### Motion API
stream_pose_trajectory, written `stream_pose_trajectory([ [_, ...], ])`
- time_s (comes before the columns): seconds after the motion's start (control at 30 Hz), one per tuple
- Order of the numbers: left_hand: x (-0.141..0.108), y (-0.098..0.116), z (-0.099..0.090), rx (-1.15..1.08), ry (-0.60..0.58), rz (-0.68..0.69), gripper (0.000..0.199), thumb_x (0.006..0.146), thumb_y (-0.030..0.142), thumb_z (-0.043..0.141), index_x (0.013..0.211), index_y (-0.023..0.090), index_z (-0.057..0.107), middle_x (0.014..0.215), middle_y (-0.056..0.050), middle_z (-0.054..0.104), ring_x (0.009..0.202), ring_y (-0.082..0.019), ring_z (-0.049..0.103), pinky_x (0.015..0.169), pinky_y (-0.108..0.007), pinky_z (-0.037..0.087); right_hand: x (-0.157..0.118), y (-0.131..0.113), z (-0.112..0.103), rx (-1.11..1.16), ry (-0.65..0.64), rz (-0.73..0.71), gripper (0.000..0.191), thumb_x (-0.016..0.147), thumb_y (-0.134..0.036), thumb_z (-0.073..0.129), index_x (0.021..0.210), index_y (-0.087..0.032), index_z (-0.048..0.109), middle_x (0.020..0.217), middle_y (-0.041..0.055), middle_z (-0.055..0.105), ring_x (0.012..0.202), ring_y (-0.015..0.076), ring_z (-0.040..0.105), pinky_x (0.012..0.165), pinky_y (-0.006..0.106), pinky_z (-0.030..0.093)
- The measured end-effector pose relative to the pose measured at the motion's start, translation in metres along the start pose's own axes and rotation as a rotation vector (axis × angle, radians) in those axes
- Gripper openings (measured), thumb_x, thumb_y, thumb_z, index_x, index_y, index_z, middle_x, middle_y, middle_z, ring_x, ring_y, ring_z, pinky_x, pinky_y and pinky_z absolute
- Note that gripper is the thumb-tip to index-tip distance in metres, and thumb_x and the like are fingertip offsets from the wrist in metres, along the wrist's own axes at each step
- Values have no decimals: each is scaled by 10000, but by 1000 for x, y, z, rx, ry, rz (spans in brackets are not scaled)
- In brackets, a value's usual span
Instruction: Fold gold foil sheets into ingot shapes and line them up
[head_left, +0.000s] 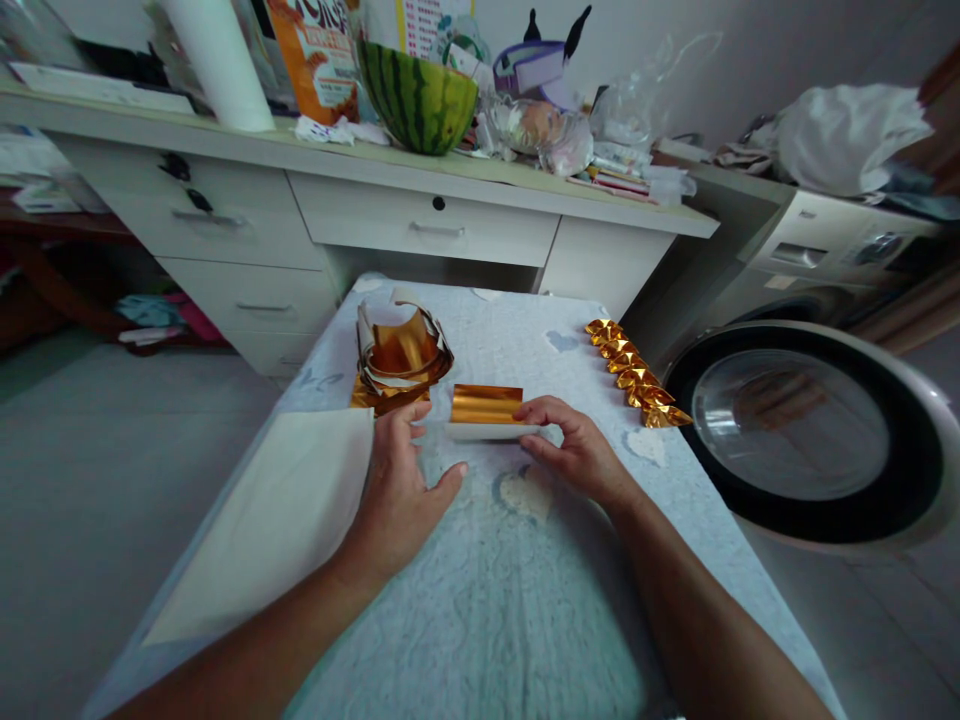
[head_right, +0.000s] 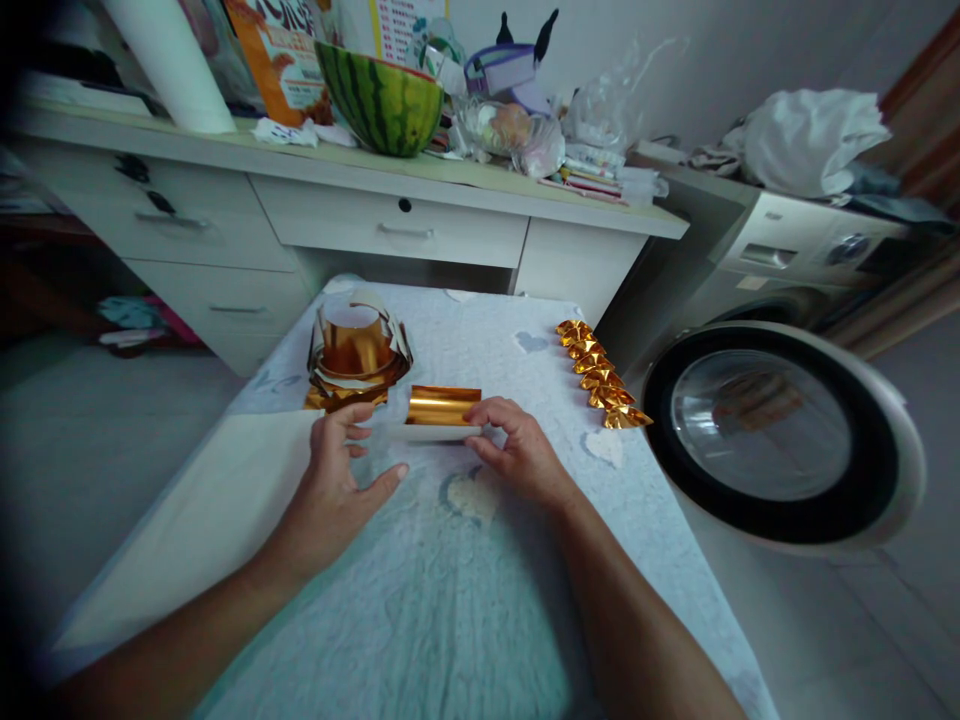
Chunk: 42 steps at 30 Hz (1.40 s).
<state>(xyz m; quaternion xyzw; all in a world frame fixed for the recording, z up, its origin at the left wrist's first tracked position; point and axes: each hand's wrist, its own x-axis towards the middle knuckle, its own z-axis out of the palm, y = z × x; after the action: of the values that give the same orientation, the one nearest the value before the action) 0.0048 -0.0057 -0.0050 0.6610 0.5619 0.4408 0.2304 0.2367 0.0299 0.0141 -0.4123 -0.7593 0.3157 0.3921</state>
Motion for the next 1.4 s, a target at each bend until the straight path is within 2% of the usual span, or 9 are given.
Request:
stream_pose_trajectory([
  [0.1,3,1,-4,32,-146,20,186,822,239,581,1007,236,566,1113,-45,526,1100,-233,510,934,-421,451,-1,-10,-4,83,-126,32,156,850,-348,651,787,-211,613,1004,47,655,975,206,607,910,373,460],
  [0.17,4,3,-6,33,-238,28,60,845,220,538,865,224,595,1016,-32,565,1040,-223,537,934,-414,445,0,-10,-5,98,-67,60,205,875,-382,610,770,-206,602,907,36,645,894,192,604,845,344,473],
  [0.3,5,5,-7,36,-285,57,80,830,190,541,816,219,614,976,-24,586,995,-215,558,905,-388,448,1,5,-1,-170,255,134,224,817,-345,654,982,-202,606,989,58,619,875,195,563,760,324,458],
  [0.47,2,7,-9,44,-338,103,129,832,165,528,806,212,646,932,-22,573,909,-182,582,821,-319,461,2,22,8,-253,226,191,378,765,-252,655,1136,-206,598,1139,82,602,882,194,565,735,326,473],
  [0.63,0,7,-11,87,-400,88,182,853,177,510,845,214,689,798,3,594,710,-138,589,670,-261,441,5,26,14,-191,218,217,212,783,-246,619,987,-214,667,976,40,655,771,162,568,685,292,458],
  [0.73,0,6,-11,115,-396,101,204,853,182,509,864,218,709,742,11,618,627,-123,571,607,-244,413,6,25,14,-106,234,229,101,799,-278,598,820,-208,668,824,15,644,695,147,545,622,267,424],
  [1.0,0,9,-11,149,-353,61,195,861,245,508,874,218,700,648,33,662,589,-132,604,572,-233,421,5,22,14,403,331,370,239,738,-400,674,701,-206,538,561,-59,475,489,89,384,462,212,282],
  [1.23,2,8,-12,85,-367,42,223,912,338,499,863,226,685,811,9,728,732,-162,668,683,-270,473,6,17,14,631,374,423,312,655,-323,752,899,-214,591,692,-38,616,588,108,541,571,221,413],
  [1.4,5,1,-8,-47,-266,-78,249,854,255,555,1102,230,564,830,19,721,742,-159,680,688,-271,496,5,13,11,588,333,374,165,686,-315,700,756,-208,594,650,-26,595,593,124,534,597,248,435],
])
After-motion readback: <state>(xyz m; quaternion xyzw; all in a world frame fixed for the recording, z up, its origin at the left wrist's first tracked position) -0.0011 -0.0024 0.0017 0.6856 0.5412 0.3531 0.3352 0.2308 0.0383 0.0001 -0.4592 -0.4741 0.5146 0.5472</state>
